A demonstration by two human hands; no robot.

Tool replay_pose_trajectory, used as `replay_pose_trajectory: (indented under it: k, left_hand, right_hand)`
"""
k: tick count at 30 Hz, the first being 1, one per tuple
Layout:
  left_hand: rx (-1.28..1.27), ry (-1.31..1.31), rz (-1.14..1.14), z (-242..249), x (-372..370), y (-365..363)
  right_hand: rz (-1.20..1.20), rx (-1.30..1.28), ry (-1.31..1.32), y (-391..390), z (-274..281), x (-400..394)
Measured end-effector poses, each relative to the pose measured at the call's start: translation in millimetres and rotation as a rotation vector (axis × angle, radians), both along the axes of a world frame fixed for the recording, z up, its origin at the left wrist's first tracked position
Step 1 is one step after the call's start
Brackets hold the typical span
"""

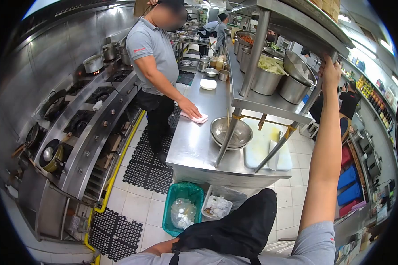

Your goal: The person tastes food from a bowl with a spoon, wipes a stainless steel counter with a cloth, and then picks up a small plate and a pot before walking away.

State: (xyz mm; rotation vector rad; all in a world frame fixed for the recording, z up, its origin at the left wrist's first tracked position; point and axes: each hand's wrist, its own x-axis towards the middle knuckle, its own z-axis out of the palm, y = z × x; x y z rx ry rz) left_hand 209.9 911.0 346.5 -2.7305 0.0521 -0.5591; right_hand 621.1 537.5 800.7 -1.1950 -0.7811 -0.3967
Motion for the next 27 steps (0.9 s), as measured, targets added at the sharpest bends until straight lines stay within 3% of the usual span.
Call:
replay_pose_trajectory:
  k: [12, 27]
  left_hand:
    - [0.095, 0.114, -0.011, 32.4, -15.2, 14.8]
    - [-0.022, 0.069, -0.026, -34.1, 3.7, -10.4]
  right_hand:
    - [0.029, 0.009, -0.018, -1.8, -2.5, -4.6]
    - [-0.018, 0.0, 0.037, 1.0, 0.2, -15.5]
